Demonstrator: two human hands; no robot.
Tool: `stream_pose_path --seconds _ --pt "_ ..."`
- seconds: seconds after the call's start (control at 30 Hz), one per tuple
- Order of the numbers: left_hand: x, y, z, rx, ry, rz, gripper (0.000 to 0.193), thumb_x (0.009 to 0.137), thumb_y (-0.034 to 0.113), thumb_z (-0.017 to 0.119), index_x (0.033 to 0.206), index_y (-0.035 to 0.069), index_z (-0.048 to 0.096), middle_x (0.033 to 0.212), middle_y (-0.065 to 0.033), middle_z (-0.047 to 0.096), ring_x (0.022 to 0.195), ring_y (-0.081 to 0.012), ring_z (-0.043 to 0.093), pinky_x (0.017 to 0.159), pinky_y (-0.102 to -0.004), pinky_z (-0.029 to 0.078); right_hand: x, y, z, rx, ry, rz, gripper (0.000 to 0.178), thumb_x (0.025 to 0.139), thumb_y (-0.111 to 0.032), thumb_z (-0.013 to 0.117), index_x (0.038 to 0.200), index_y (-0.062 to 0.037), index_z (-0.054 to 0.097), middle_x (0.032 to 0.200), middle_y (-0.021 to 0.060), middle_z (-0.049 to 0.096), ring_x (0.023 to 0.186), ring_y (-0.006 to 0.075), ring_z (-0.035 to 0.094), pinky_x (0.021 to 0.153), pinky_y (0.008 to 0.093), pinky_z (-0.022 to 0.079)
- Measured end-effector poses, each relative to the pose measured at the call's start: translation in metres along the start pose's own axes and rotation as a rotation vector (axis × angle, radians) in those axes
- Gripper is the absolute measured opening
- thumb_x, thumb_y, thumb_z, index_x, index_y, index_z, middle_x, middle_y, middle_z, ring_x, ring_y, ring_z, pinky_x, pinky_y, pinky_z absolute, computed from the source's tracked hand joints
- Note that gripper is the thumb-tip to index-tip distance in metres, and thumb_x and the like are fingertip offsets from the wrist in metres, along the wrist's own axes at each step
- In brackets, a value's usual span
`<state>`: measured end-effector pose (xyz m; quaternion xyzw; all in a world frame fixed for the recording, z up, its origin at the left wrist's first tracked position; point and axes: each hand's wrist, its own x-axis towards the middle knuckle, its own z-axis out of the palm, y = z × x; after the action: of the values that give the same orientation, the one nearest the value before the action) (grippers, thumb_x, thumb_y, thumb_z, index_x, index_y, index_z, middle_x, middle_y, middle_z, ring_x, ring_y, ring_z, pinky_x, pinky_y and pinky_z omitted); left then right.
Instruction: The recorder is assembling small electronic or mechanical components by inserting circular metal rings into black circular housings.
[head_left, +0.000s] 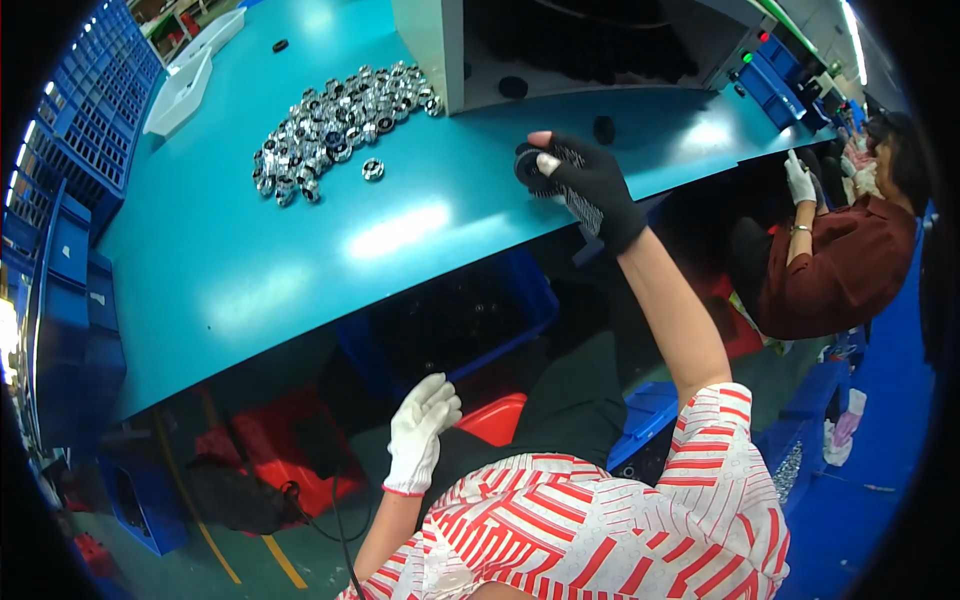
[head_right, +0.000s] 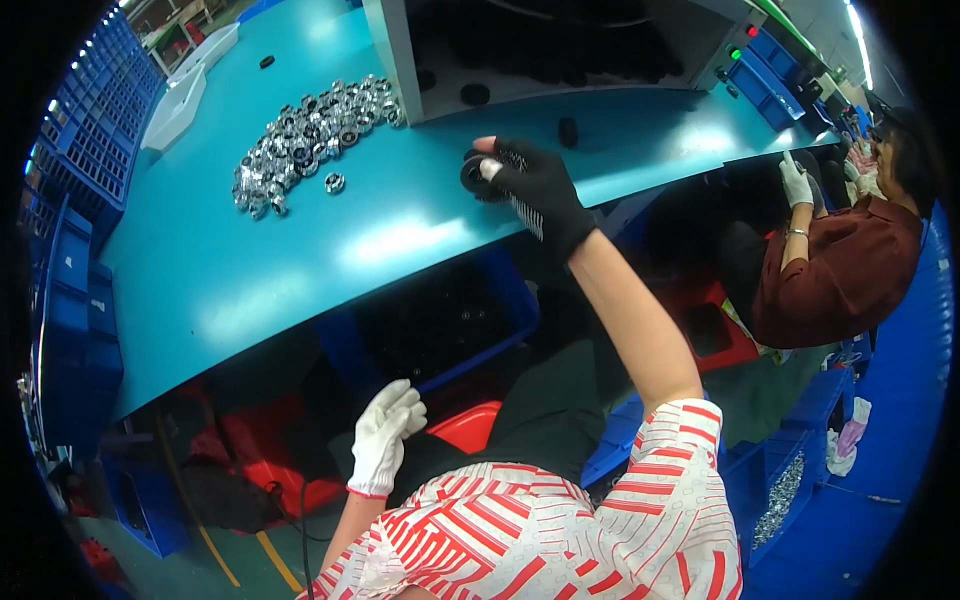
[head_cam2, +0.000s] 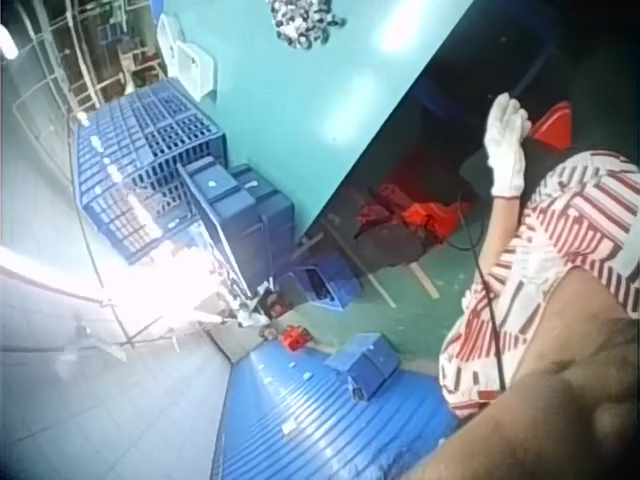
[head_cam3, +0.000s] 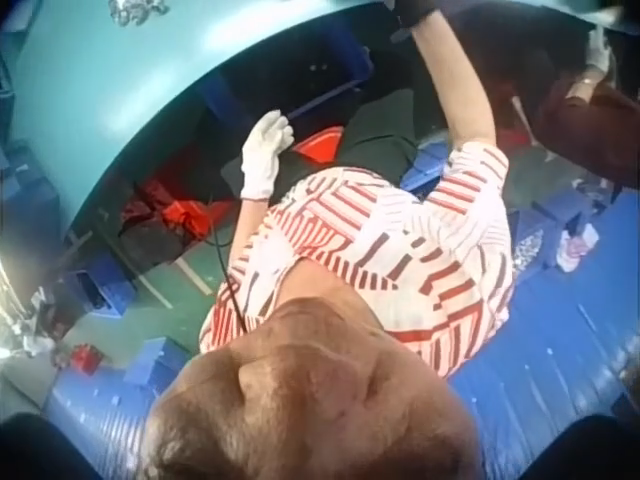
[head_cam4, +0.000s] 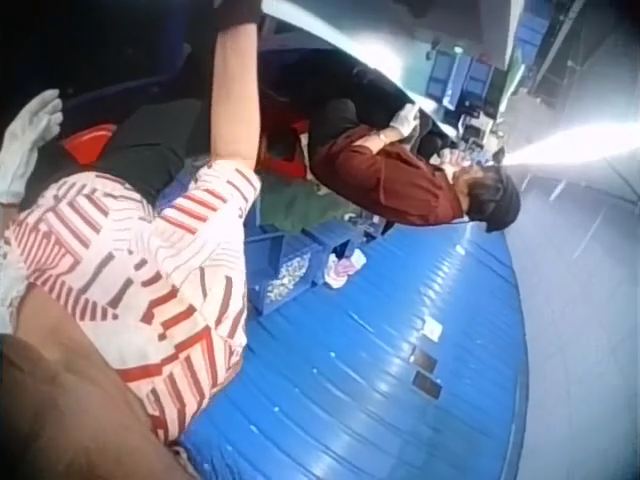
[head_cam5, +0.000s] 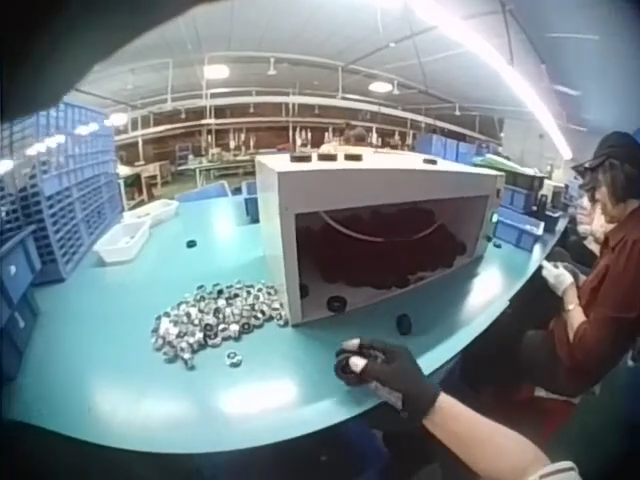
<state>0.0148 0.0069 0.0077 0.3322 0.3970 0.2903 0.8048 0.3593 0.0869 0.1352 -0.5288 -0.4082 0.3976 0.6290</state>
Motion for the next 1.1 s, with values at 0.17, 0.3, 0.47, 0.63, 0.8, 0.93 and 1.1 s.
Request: stream_pose_path --seconds 0.17,0.3,0.47,0.63,0.8,0.93,1.1 --pt "0.006 0.020 0.014 0.030 0.006 0.048 0.057 0.086 0.012 0.063 0.133 -0.006 0.038 0.128 -0.0246 0.049 0.106 -0.0253 0.058 0.089 -0.0333 0.049 -0.017 0.019 -0.027 -0.779 0.373 -0.818 0.025 0.089 -0.003 0.054 0.114 -0.0036 0.059 0.104 0.0084 0.063 0.095 0.0173 0.061 0.084 0.0290 0.048" --pt "0.007 0.012 0.012 0.062 0.001 -0.004 0.056 0.086 0.011 0.062 0.133 -0.006 0.038 0.128 -0.0250 0.048 0.107 -0.0260 0.058 0.089 -0.0331 0.050 0.026 0.032 -0.133 -0.890 0.599 -0.259 0.022 0.089 -0.013 0.053 0.108 -0.0096 0.063 0.102 0.0147 0.063 0.095 0.0292 0.062 0.083 0.0351 0.049" --pt "0.016 -0.003 0.016 0.047 -0.014 -0.046 0.056 0.087 0.010 0.062 0.134 -0.006 0.037 0.130 -0.0252 0.047 0.109 -0.0260 0.057 0.091 -0.0335 0.049 0.035 0.030 -0.077 -1.399 0.389 -0.567 0.030 0.079 -0.005 0.057 0.108 -0.0097 0.062 0.102 0.0160 0.063 0.091 0.0336 0.061 0.081 0.0393 0.049" --pt "0.033 0.025 0.075 0.099 -0.180 -0.033 0.057 0.086 0.011 0.063 0.134 -0.005 0.038 0.129 -0.0242 0.048 0.113 -0.0270 0.055 0.094 -0.0347 0.047 0.054 0.025 -0.027 -1.685 0.434 -0.377 0.038 0.069 -0.021 0.067 0.106 -0.0116 0.062 0.101 0.0138 0.062 0.093 0.0335 0.061 0.080 0.0426 0.050" --pt "0.032 0.033 0.079 0.090 -0.209 -0.011 0.057 0.085 0.015 0.065 0.132 -0.006 0.040 0.125 -0.0232 0.051 0.110 -0.0267 0.057 0.092 -0.0353 0.048 0.057 0.035 -0.054 -1.203 0.425 -0.838 0.029 0.077 -0.011 0.064 0.105 -0.0100 0.061 0.097 0.0150 0.064 0.090 0.0338 0.061 0.080 0.0401 0.051" --pt "0.015 0.020 0.048 -0.018 -0.022 0.010 0.057 0.084 0.013 0.066 0.131 -0.006 0.040 0.115 -0.0188 0.058 0.100 -0.0226 0.061 0.086 -0.0326 0.051 -0.028 0.003 0.026 -0.207 0.130 -0.484 0.026 0.090 -0.006 0.056 0.115 -0.0040 0.058 0.095 0.0078 0.064 0.086 0.0171 0.061 0.077 0.0299 0.050" --pt "0.004 0.033 0.058 0.392 0.096 0.374 0.069 0.075 -0.008 0.066 0.137 -0.003 0.036 0.128 -0.0179 0.049 0.111 -0.0248 0.056 0.095 -0.0338 0.046 -0.128 0.039 0.081 0.210 -0.241 0.427 0.037 0.092 -0.007 0.053 0.127 0.0001 0.050 0.114 0.0091 0.059 0.101 0.0138 0.057 0.087 0.0265 0.046"
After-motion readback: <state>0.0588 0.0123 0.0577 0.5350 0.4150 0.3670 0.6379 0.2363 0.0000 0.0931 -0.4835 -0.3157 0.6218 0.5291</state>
